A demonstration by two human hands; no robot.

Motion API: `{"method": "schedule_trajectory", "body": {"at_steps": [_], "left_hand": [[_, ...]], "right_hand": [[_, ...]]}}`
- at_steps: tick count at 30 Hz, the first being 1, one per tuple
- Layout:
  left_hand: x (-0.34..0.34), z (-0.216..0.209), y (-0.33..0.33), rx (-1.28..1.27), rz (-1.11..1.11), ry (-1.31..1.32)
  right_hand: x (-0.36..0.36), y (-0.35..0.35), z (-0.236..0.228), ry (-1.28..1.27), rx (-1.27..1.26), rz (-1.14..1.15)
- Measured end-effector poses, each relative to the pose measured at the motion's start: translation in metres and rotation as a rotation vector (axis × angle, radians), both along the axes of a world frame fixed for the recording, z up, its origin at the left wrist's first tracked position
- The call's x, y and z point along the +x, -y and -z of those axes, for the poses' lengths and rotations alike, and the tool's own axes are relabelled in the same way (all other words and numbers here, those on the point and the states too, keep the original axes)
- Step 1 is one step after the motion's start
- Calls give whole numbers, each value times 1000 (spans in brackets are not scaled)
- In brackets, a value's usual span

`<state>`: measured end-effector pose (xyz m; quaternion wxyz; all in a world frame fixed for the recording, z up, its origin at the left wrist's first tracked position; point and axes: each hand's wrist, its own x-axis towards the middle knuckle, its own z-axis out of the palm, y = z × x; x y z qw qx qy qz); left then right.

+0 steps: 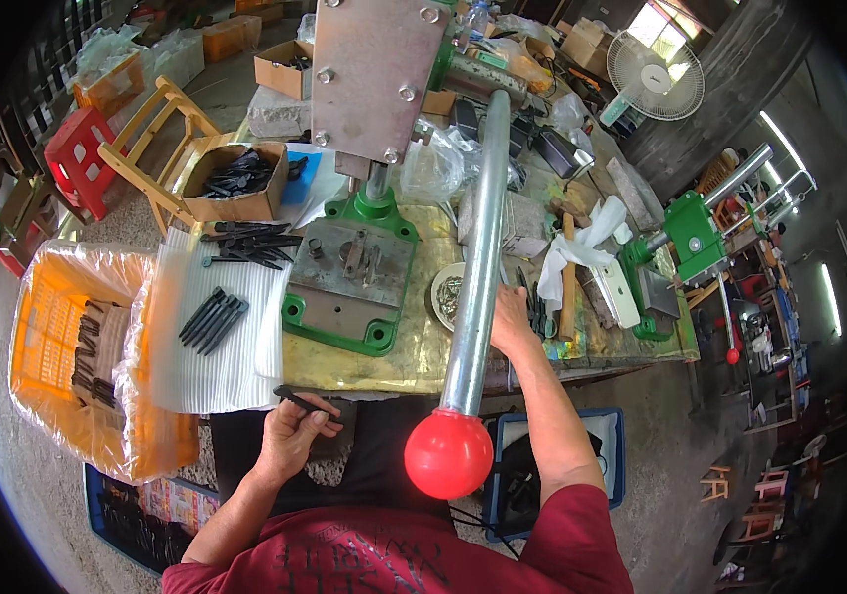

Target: The person assembles small plastic parts by hand using a manual press.

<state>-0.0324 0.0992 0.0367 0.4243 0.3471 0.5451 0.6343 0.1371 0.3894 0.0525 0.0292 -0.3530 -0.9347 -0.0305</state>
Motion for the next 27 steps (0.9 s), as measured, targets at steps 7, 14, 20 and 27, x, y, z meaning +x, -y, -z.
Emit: {"method": "schedule_trajectory", "body": {"at_steps": [7, 14, 20, 27], "left_hand": [[0, -1, 5, -30, -19, 129], [2, 2, 5, -62, -26, 166], [2, 3, 5, -55, -15, 180], [3, 6, 5, -51, 2, 92]], "right_hand": [[11, -5, 10, -625, -231, -20], [8, 5, 1, -927, -737, 143], [12, 16, -12, -936, -902, 201], [13, 28, -12, -1080, -1124, 261]]}}
